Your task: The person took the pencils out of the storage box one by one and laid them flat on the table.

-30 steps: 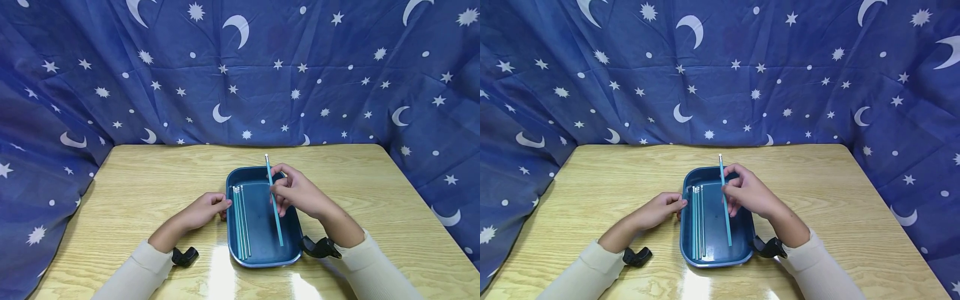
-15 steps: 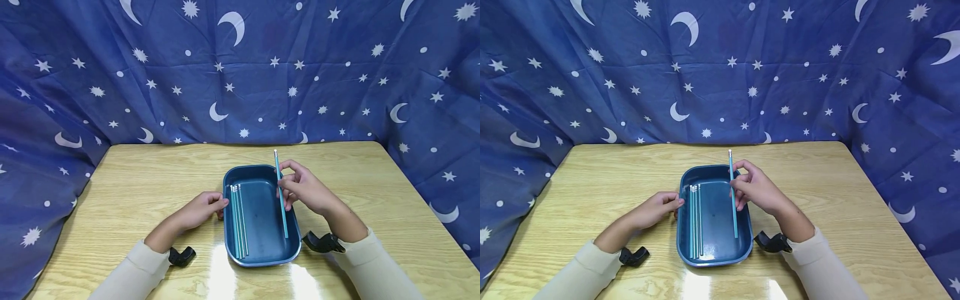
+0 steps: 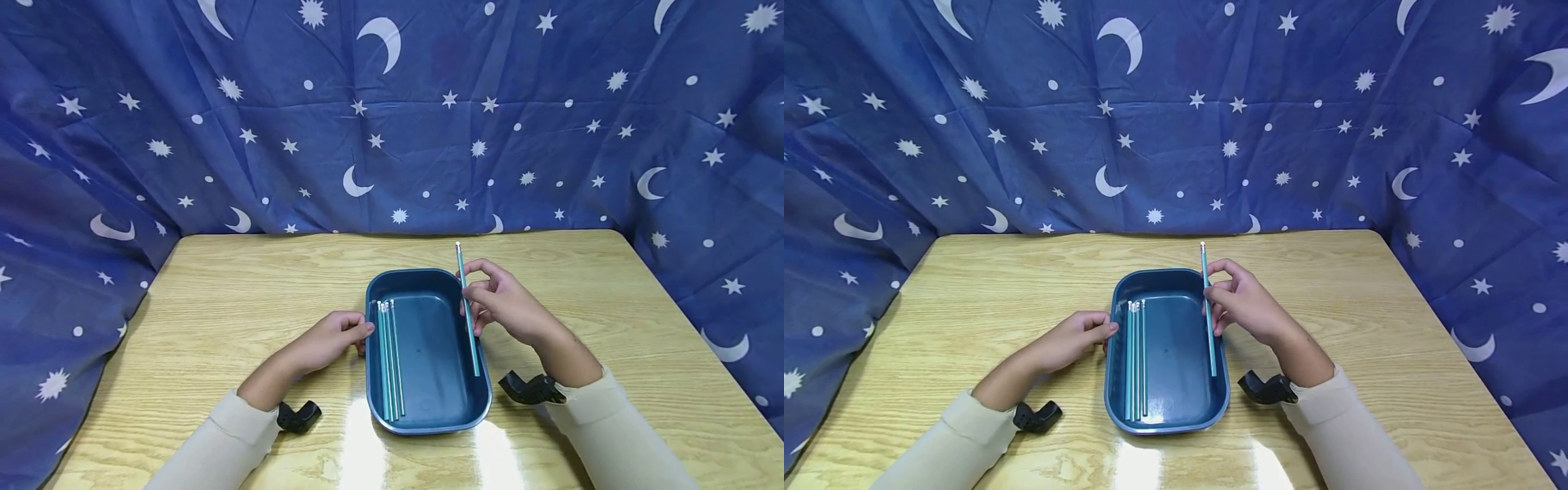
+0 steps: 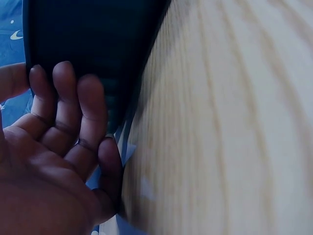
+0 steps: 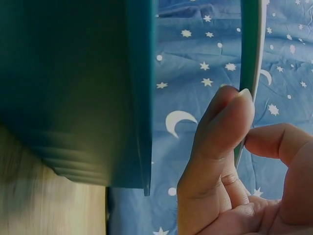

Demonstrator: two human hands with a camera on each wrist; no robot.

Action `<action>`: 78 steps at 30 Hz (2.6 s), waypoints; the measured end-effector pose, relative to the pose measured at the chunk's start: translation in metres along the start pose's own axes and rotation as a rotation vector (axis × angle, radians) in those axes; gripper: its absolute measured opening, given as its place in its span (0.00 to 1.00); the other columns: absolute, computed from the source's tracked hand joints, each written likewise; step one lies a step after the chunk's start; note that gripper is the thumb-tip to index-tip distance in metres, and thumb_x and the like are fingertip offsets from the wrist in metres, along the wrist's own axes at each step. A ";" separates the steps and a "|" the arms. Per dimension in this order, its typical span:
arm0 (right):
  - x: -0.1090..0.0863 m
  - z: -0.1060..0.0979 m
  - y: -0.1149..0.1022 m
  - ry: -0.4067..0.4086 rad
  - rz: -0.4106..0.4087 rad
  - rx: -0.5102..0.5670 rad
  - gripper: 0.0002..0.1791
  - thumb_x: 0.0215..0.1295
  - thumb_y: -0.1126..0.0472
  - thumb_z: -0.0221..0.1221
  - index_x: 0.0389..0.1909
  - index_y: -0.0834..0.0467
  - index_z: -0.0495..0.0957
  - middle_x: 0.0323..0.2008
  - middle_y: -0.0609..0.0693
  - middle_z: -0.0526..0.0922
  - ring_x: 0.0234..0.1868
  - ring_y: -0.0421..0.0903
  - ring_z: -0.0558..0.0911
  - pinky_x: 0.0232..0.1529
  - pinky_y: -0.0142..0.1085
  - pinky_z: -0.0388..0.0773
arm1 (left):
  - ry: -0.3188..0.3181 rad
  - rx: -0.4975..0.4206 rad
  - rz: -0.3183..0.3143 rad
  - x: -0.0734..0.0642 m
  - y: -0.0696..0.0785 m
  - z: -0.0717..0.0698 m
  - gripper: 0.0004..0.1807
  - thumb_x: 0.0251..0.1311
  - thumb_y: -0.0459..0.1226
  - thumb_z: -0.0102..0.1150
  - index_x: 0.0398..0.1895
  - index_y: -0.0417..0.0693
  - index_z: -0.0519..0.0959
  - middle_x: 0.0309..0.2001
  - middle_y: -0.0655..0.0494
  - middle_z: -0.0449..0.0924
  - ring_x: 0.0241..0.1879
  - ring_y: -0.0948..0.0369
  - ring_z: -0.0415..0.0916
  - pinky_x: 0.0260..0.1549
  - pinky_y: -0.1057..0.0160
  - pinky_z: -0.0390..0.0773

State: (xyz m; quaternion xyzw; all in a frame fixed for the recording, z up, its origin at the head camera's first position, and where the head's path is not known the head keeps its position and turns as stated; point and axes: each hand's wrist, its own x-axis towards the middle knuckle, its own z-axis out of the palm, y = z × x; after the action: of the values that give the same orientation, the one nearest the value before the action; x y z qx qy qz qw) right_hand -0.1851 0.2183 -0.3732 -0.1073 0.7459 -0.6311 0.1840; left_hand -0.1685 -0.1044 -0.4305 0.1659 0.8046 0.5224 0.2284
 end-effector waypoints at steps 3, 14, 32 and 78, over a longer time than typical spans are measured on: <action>0.001 -0.001 0.001 0.009 0.005 0.001 0.19 0.71 0.67 0.49 0.60 0.65 0.59 0.26 0.53 0.81 0.19 0.44 0.79 0.22 0.41 0.83 | -0.005 -0.007 0.001 0.000 -0.001 0.000 0.21 0.76 0.46 0.47 0.29 0.40 0.75 0.32 0.51 0.79 0.29 0.56 0.68 0.30 0.65 0.68; 0.006 -0.011 0.010 0.044 0.035 0.007 0.17 0.71 0.67 0.47 0.59 0.60 0.61 0.27 0.53 0.82 0.19 0.43 0.79 0.22 0.39 0.82 | -0.026 -0.055 0.001 0.000 -0.002 -0.001 0.19 0.77 0.45 0.45 0.29 0.43 0.76 0.32 0.56 0.80 0.33 0.55 0.72 0.32 0.64 0.69; 0.013 -0.027 0.027 0.104 0.099 0.058 0.19 0.71 0.67 0.44 0.62 0.61 0.57 0.26 0.55 0.80 0.19 0.46 0.83 0.20 0.36 0.81 | -0.030 -0.052 0.013 0.000 -0.003 0.000 0.21 0.77 0.45 0.45 0.30 0.40 0.75 0.37 0.45 0.82 0.35 0.54 0.73 0.34 0.62 0.70; 0.023 -0.038 0.057 0.077 0.162 -0.181 0.38 0.69 0.71 0.54 0.76 0.59 0.49 0.38 0.58 0.79 0.27 0.45 0.79 0.27 0.41 0.85 | -0.048 -0.094 0.012 0.000 -0.004 0.000 0.20 0.78 0.47 0.44 0.31 0.43 0.74 0.37 0.47 0.81 0.39 0.54 0.76 0.39 0.60 0.71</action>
State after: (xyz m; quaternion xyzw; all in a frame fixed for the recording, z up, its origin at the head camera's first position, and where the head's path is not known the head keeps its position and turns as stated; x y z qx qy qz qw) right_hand -0.2176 0.2541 -0.4274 -0.0388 0.8126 -0.5478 0.1951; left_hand -0.1689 -0.1058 -0.4339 0.1720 0.7724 0.5570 0.2521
